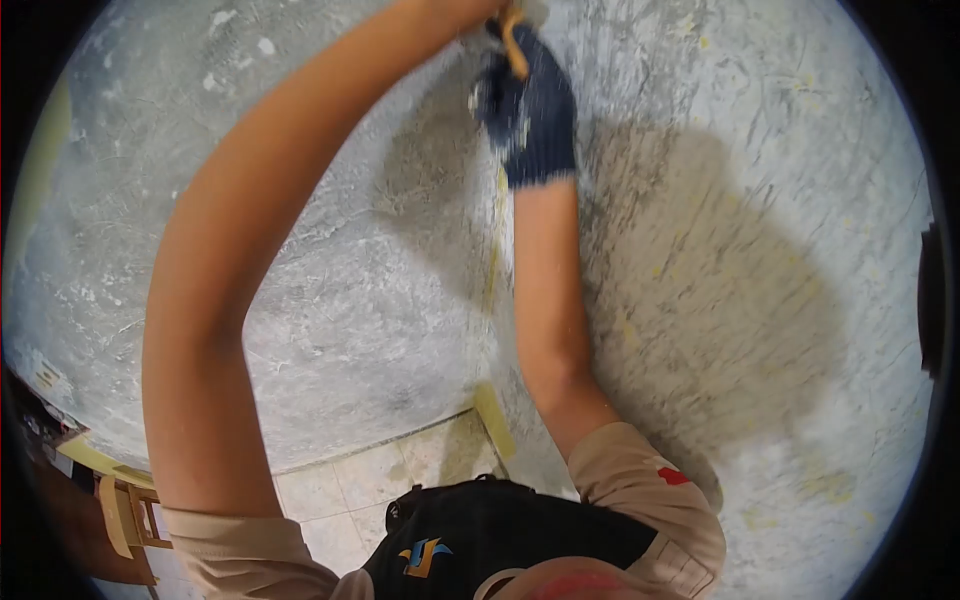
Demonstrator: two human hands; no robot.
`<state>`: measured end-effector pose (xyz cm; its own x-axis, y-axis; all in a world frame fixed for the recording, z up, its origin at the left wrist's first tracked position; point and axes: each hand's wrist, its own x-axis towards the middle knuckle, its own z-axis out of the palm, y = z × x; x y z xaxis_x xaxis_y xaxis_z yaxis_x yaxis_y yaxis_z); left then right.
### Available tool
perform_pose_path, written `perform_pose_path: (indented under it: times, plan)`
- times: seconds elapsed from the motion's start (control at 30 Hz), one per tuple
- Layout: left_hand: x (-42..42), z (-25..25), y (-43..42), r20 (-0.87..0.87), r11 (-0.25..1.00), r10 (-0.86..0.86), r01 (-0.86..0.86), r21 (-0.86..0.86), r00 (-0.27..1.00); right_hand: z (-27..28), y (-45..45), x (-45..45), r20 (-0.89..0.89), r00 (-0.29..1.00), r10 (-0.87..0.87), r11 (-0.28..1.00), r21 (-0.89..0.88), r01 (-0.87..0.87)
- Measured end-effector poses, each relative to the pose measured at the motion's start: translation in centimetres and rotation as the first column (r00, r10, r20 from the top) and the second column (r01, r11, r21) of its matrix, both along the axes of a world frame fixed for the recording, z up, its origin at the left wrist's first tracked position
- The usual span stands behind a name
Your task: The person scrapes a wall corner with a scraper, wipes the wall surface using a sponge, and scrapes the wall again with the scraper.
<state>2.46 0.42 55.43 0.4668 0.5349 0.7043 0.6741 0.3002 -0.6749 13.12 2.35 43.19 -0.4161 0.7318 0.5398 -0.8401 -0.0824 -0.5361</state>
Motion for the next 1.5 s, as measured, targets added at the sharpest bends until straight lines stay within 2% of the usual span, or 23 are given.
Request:
perform_pose_path:
  times: [0.03,0.1,0.17,0.23,0.27,0.33,0.37,0.4,0.43,0.47,0.53,0.63,0.7,0.8,0.87,0.93,1.0,1.07,1.1,1.13,1.2,1.3,1.5]
  plan:
    - [0.2,-3.8,-0.9,0.143,0.993,0.019,-0.002,-0.115,0.989,-3.8,0.0,0.6,0.062,0.997,0.052,0.998,0.040,-0.054]
    - [1.6,-13.6,-6.2,0.039,0.989,-0.135,0.137,-0.047,0.990,-11.9,-1.3,2.8,0.249,0.967,0.057,0.992,0.094,-0.083]
    - [3.4,-21.7,-13.0,0.198,0.938,-0.098,0.158,-0.310,0.975,-20.9,-3.4,5.4,0.451,0.858,0.246,0.969,-0.103,-0.223]
    - [2.1,-30.5,-19.0,0.533,0.662,-0.062,0.435,-0.611,0.844,-32.1,-6.4,6.9,0.546,0.832,0.100,0.995,-0.040,-0.094]
    - [0.8,-34.8,-21.4,0.792,0.435,0.148,0.680,-0.590,0.593,-40.3,-6.8,7.5,0.679,0.734,-0.014,1.000,-0.006,0.025]
    - [-3.7,-44.1,-24.5,0.819,0.268,0.569,0.959,-0.092,-0.081,-47.2,-10.9,10.7,0.906,0.423,0.013,0.991,-0.069,0.118]
    - [-5.8,-50.2,-25.2,0.577,0.322,0.717,0.920,0.222,-0.390,-50.0,-12.8,12.1,0.941,0.334,0.061,0.967,-0.138,0.213]
    - [-6.4,-55.8,-25.9,0.562,0.593,0.561,0.769,0.240,-0.608,-56.3,-14.1,14.0,0.865,0.329,-0.378,0.920,0.312,0.237]
    - [-7.2,-60.6,-26.8,0.550,0.800,0.346,0.545,0.250,-0.760,-60.6,-14.6,14.5,0.597,0.308,-0.741,0.669,0.696,0.261]
    - [-6.2,-64.1,-27.7,0.846,0.934,0.163,0.355,0.033,-0.508,-58.5,-15.3,13.8,0.585,0.296,-0.755,0.655,0.700,0.285]
    - [-6.7,-61.5,-28.3,0.882,0.755,0.372,0.647,-0.105,-0.291,-51.2,-17.6,13.3,0.944,0.285,-0.165,0.864,-0.001,0.503]
    - [-4.8,-50.9,-25.7,0.829,0.613,0.487,0.783,-0.102,-0.274,-43.7,-16.7,10.7,0.818,0.221,-0.531,0.767,0.353,0.535]
    - [-3.5,-46.5,-22.4,0.909,0.536,0.211,0.820,0.200,-0.360,-38.0,-15.0,8.6,0.695,0.139,-0.706,0.634,0.532,0.562]
    - [-1.5,-36.6,-17.9,0.964,0.415,-0.184,0.874,0.254,-0.193,-29.9,-12.8,6.2,0.406,0.065,-0.912,0.375,0.756,0.536]
    - [-0.4,-30.5,-15.5,0.898,0.383,-0.432,0.885,0.265,-0.082,-26.7,-10.2,5.0,0.303,0.493,-0.815,0.576,0.517,0.634]
    - [0.3,-26.5,-12.2,0.801,0.302,-0.598,0.914,0.270,-0.039,-26.9,-3.2,5.9,0.292,0.707,-0.644,0.763,0.318,0.563]
    - [0.7,-24.0,-8.3,0.679,0.376,-0.723,0.898,0.231,0.128,-24.3,2.3,6.9,0.116,0.547,-0.829,0.530,0.479,0.700]
    - [1.0,-22.3,-5.3,0.724,0.442,-0.665,0.878,0.182,0.184,-15.8,-3.2,2.5,-0.016,0.689,-0.725,0.617,0.431,0.659]
    - [1.1,-21.5,-4.1,0.761,0.511,-0.601,0.850,0.130,0.245,-14.7,-2.3,3.1,0.085,0.306,-0.948,0.278,0.690,0.669]
    - [1.1,-20.8,-3.5,0.761,0.507,-0.601,0.852,0.129,0.243,-13.6,-1.9,2.8,0.026,0.117,-0.993,0.095,0.766,0.635]
    - [0.9,-19.5,-2.4,0.843,0.431,-0.532,0.882,0.191,0.078,-12.4,-1.7,2.5,-0.039,-0.045,-0.998,-0.058,0.812,0.581]
    - [0.7,-18.2,-1.4,0.858,0.416,-0.514,0.876,0.245,0.004,-11.5,-1.2,1.4,-0.113,-0.192,-0.975,-0.197,0.836,0.512]
    - [1.0,-18.4,0.2,0.841,0.410,-0.531,0.836,0.365,-0.107,-12.0,-0.3,0.0,-0.101,-0.257,-0.961,-0.218,0.849,0.482]
